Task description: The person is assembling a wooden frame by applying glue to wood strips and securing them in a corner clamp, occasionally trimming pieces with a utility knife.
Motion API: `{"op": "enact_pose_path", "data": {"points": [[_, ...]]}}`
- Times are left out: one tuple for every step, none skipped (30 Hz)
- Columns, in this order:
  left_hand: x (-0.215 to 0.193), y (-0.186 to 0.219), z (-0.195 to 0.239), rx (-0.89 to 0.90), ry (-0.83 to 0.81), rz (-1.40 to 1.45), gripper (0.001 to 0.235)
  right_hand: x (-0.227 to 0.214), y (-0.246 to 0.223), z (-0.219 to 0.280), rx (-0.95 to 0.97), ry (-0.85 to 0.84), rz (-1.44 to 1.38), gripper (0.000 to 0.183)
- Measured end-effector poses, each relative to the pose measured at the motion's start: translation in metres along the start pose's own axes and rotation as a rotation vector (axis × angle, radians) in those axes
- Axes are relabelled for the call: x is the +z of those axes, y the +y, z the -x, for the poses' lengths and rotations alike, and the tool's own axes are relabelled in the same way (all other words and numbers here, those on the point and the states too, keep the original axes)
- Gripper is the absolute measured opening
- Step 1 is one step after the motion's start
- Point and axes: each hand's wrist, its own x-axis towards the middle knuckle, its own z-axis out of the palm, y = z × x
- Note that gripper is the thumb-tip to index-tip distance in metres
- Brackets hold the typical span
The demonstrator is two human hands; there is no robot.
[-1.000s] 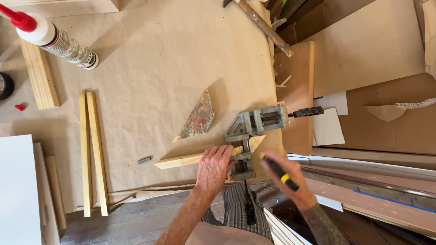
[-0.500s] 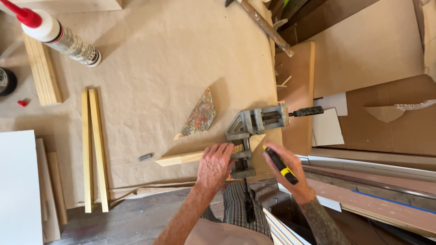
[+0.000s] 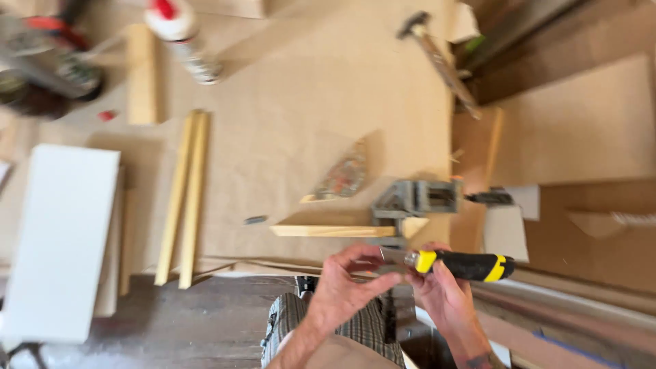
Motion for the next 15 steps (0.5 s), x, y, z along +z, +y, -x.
{"op": "enact_pose_path", "data": {"points": [[-0.004, 0.000, 0.008, 0.009, 0.040, -0.002, 0.042, 0.010, 0.006, -0.002, 0.025, -0.033, -0.001, 0.028], [-0.009, 0.000, 0.016, -0.039, 0.145, 0.108, 0.024, 0.021, 0.011, -0.003, 0.044, -0.095, -0.017, 0.028], [-0.013, 0.000, 0.024, -0.083, 0.248, 0.221, 0.019, 0.032, 0.017, -0.004, 0.064, -0.157, -0.033, 0.029], [-0.023, 0.005, 0.033, -0.072, 0.284, 0.228, 0.019, 0.040, 0.021, -0.005, 0.090, -0.186, -0.029, 0.029], [-0.032, 0.010, 0.042, -0.043, 0.300, 0.233, 0.022, 0.048, 0.025, -0.006, 0.079, -0.209, 0.006, 0.029], [-0.042, 0.015, 0.052, -0.017, 0.307, 0.235, 0.026, 0.057, 0.029, -0.005, 0.061, -0.226, 0.039, 0.030], [-0.053, 0.018, 0.061, -0.009, 0.333, 0.239, 0.026, 0.067, 0.034, -0.006, 0.079, -0.247, 0.040, 0.030], [-0.063, 0.020, 0.070, 0.009, 0.330, 0.292, 0.017, 0.077, 0.037, -0.004, 0.082, -0.250, 0.089, 0.029], [-0.072, 0.023, 0.079, 0.029, 0.327, 0.345, 0.010, 0.087, 0.041, -0.003, 0.085, -0.254, 0.137, 0.029], [-0.081, 0.020, 0.090, 0.033, 0.343, 0.353, 0.010, 0.098, 0.048, 0.001, 0.098, -0.266, 0.143, 0.029], [-0.089, 0.017, 0.101, 0.050, 0.388, 0.349, 0.009, 0.109, 0.054, 0.005, 0.132, -0.266, 0.141, 0.029], [-0.101, 0.015, 0.106, 0.078, 0.426, 0.337, 0.009, 0.122, 0.063, 0.003, 0.153, -0.272, 0.136, 0.030], [-0.115, 0.019, 0.111, 0.094, 0.436, 0.338, 0.009, 0.133, 0.071, -0.003, 0.153, -0.290, 0.139, 0.030], [-0.125, 0.021, 0.122, 0.068, 0.484, 0.348, 0.012, 0.142, 0.077, 0.000, 0.200, -0.257, 0.211, 0.030], [-0.135, 0.023, 0.133, 0.042, 0.533, 0.359, 0.018, 0.151, 0.083, 0.002, 0.246, -0.225, 0.285, 0.030]]}}
